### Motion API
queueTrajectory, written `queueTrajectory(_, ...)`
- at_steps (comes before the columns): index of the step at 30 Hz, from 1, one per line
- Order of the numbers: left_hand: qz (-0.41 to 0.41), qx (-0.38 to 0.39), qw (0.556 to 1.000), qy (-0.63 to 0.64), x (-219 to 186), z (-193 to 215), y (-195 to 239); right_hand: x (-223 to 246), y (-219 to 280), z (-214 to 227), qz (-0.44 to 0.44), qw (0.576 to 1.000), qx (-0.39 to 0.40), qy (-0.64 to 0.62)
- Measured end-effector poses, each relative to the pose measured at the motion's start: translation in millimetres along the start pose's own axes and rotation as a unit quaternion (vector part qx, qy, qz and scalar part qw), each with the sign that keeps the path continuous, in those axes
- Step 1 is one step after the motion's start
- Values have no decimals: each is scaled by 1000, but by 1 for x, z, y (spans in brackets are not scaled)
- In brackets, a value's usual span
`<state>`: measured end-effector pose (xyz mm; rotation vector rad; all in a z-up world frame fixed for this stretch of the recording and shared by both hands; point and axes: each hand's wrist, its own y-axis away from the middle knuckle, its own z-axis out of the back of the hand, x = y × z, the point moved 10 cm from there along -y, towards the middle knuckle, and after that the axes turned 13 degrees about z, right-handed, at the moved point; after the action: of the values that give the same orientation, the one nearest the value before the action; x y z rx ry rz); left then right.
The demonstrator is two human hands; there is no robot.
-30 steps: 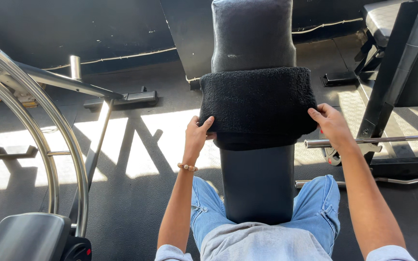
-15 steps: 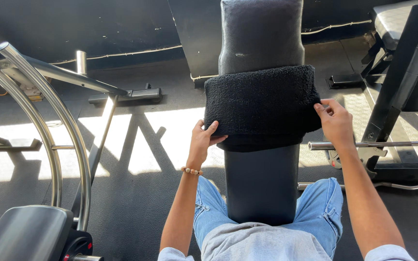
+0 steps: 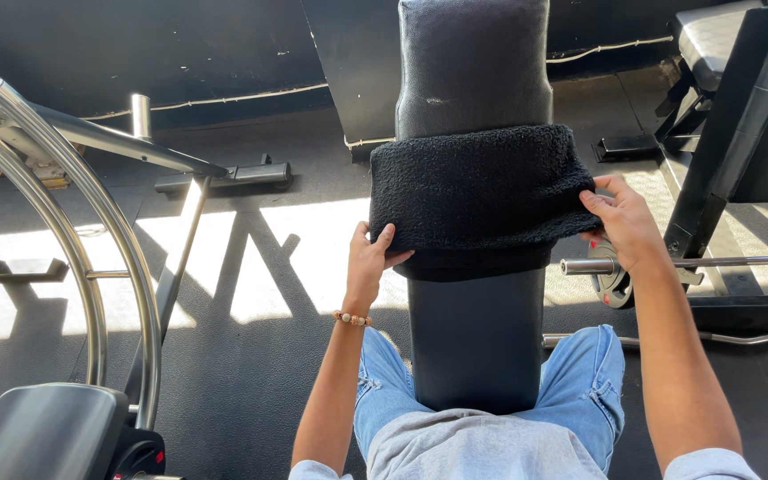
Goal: The person folds a black towel on a gym bench. They smooth the towel, fold it in half, then fold it again into a smaller rectangle, and finally fold it once more into a compact square.
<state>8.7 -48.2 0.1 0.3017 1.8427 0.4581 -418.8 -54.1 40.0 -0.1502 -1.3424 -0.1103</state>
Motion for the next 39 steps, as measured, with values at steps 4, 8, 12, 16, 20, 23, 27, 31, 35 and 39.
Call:
queueTrajectory(4, -8, -1, 1000, -11, 0, -1, 2, 4, -3, 2, 29, 999, -9, -39)
queueTrajectory(8, -14, -9, 1000, -25, -7, -4, 11, 23, 3, 2, 54, 993, -13, -104)
queueTrajectory(12, -5, -17, 999, -26, -7, -4, 13, 24, 8, 7, 57, 996, -51, -54)
queueTrajectory(16, -5, -20, 999, -26, -4, -3, 8, 27, 24, 8, 42, 996, -72, -42)
queueTrajectory(20, -4, -27, 999, -27, -4, -2, 6, 38, 26, -2, 59, 981, -34, -179)
queueTrajectory(23, -12, -24, 999, -27, -1, -1, 5, 20, 15, -2, 61, 986, -41, -149)
queueTrajectory(27, -44, 12, 999, 10, 16, 9, -21, -11, -5, -3, 143, 977, -77, -140)
queueTrajectory(31, -55, 6, 998, 0, 28, 15, -33, -30, -6, -16, 150, 980, -90, -93)
queueTrajectory(35, -80, -41, 993, -72, 31, 21, -39, -37, -13, -24, 170, 979, -106, -25)
queueTrajectory(39, -98, -51, 991, -76, 35, 27, -44, -30, -14, -10, 197, 968, -141, -61)
